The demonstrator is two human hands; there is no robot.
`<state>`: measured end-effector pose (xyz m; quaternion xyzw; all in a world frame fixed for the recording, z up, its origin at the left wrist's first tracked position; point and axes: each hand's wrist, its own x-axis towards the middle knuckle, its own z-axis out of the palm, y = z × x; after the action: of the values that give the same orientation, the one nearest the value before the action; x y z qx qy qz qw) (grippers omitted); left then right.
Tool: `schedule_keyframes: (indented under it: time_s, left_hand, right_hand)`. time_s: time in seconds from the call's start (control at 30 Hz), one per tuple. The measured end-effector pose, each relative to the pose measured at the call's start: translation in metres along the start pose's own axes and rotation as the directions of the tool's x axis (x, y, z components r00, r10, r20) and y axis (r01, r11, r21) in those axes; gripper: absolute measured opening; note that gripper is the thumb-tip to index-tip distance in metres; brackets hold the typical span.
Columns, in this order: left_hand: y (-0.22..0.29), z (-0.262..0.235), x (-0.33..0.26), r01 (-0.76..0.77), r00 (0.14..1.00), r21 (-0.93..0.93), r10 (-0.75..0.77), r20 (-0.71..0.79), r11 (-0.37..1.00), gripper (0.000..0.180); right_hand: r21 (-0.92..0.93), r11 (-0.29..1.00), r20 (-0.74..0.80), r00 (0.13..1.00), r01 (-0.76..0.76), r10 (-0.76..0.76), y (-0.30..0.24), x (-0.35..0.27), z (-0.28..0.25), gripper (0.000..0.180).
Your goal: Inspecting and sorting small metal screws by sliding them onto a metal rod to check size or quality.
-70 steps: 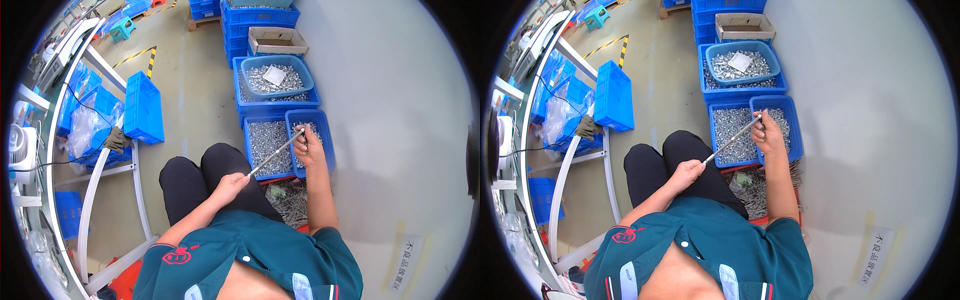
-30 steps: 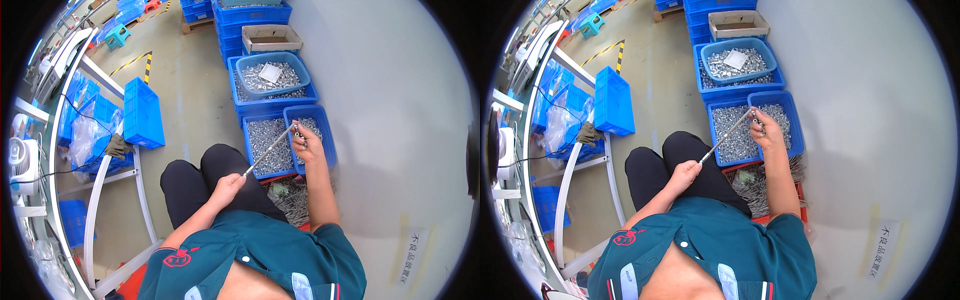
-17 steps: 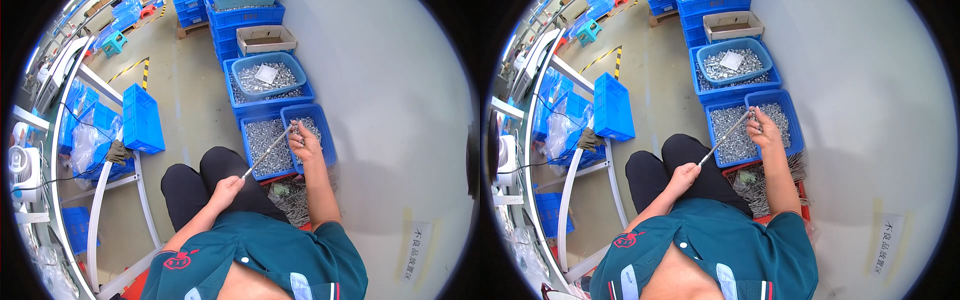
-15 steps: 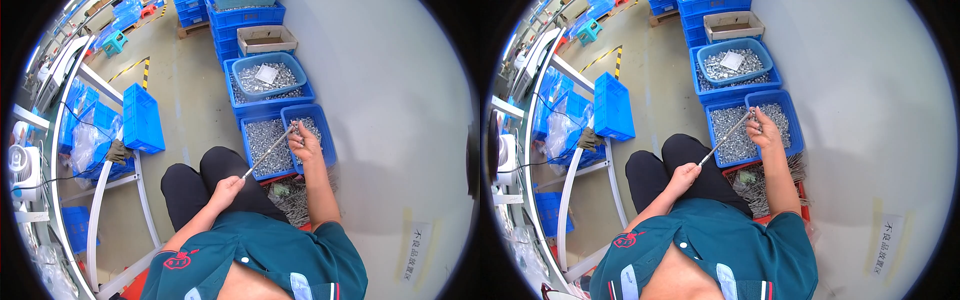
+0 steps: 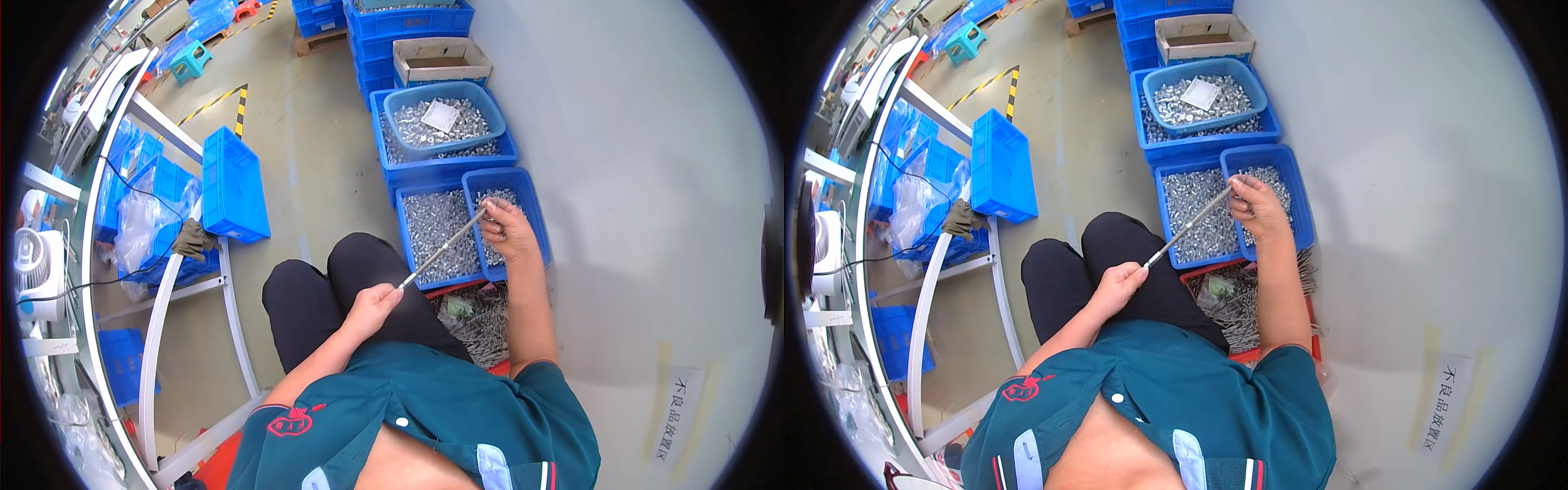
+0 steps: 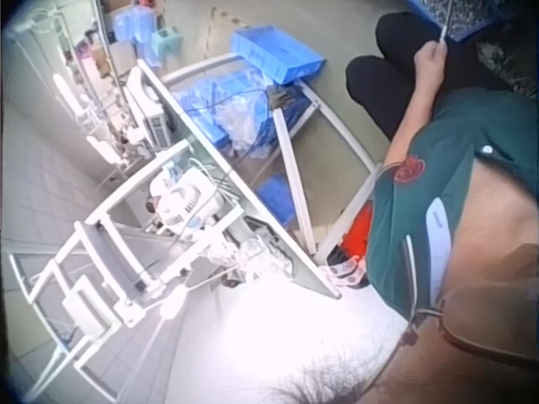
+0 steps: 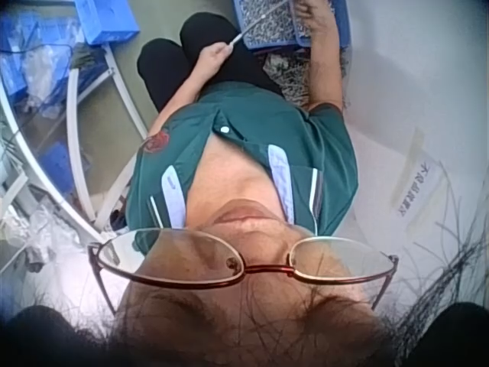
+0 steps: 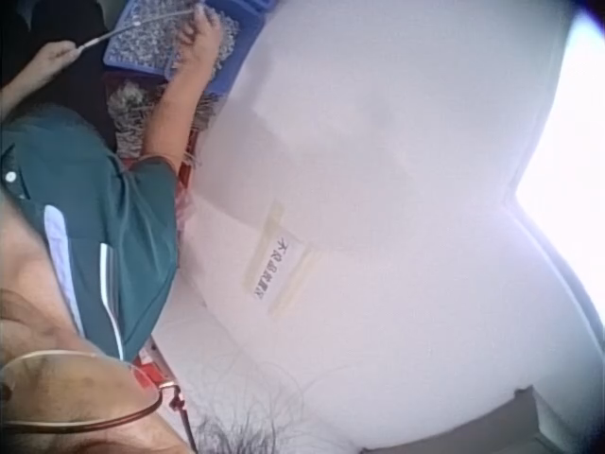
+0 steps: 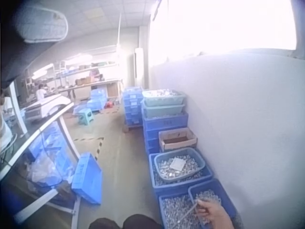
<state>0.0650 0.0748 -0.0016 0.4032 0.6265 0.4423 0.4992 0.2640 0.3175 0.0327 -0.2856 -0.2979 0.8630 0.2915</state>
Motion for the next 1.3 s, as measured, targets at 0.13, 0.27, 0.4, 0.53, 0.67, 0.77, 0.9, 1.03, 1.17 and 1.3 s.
schedule_keyframes:
  time_s: [0.13, 0.27, 0.4, 0.53, 0.67, 0.77, 0.9, 1.03, 1.17, 1.3]
  left_hand:
    - [0.002, -0.004, -0.001, 0.029, 1.000, 0.085, -0.030, 0.008, 0.996, 0.033]
    - [0.005, -0.002, 0.002, 0.031, 0.999, 0.043, -0.032, 0.009, 0.999, 0.032]
    - [0.005, 0.001, 0.001, 0.023, 1.000, 0.041, -0.022, -0.015, 0.999, 0.031]
    - [0.011, 0.007, 0.000, -0.003, 0.997, 0.120, 0.012, -0.080, 0.993, 0.031]
    - [0.009, 0.006, 0.001, 0.002, 0.999, 0.060, 0.000, -0.043, 0.998, 0.032]
    - [0.013, 0.004, 0.005, 0.114, 0.992, -0.100, -0.109, 0.056, 0.988, 0.031]
    - [0.032, 0.000, 0.002, 0.378, 0.923, -0.360, -0.317, 0.219, 0.853, 0.031]
    - [0.026, -0.009, 0.003, 0.455, 0.878, -0.453, -0.301, 0.374, 0.766, 0.033]
    - [0.024, -0.007, 0.002, 0.450, 0.881, -0.483, -0.284, 0.378, 0.752, 0.033]
    - [0.020, 0.005, 0.000, 0.352, 0.932, -0.446, -0.266, 0.245, 0.823, 0.032]
  right_hand:
    - [-0.351, 0.936, -0.033, 0.999, -0.018, 0.007, -0.023, -0.008, 0.011, 0.007]
    - [-0.261, 0.965, 0.014, 1.000, -0.020, 0.025, -0.021, -0.007, 0.008, 0.007]
    - [-0.209, 0.976, -0.069, 0.994, 0.063, -0.079, -0.005, -0.007, 0.011, 0.007]
    - [-0.348, 0.925, -0.230, 0.944, 0.149, -0.238, 0.003, -0.009, 0.026, 0.006]
    - [-0.216, 0.974, -0.113, 0.990, 0.063, -0.089, -0.006, -0.008, 0.017, 0.006]
    - [-0.189, 0.980, -0.098, 0.991, 0.068, -0.088, -0.009, -0.005, 0.019, 0.005]
    - [-0.239, 0.964, -0.093, 0.985, 0.119, -0.144, -0.008, -0.004, 0.020, 0.009]
    - [-0.024, 0.993, 0.098, 0.988, 0.119, -0.116, -0.008, -0.005, 0.025, 0.024]
    - [0.078, 0.987, 0.154, 0.977, 0.138, -0.148, 0.002, 0.000, 0.021, 0.023]
    - [-0.051, 0.976, 0.014, 0.977, 0.213, -0.213, 0.010, 0.001, 0.027, 0.021]
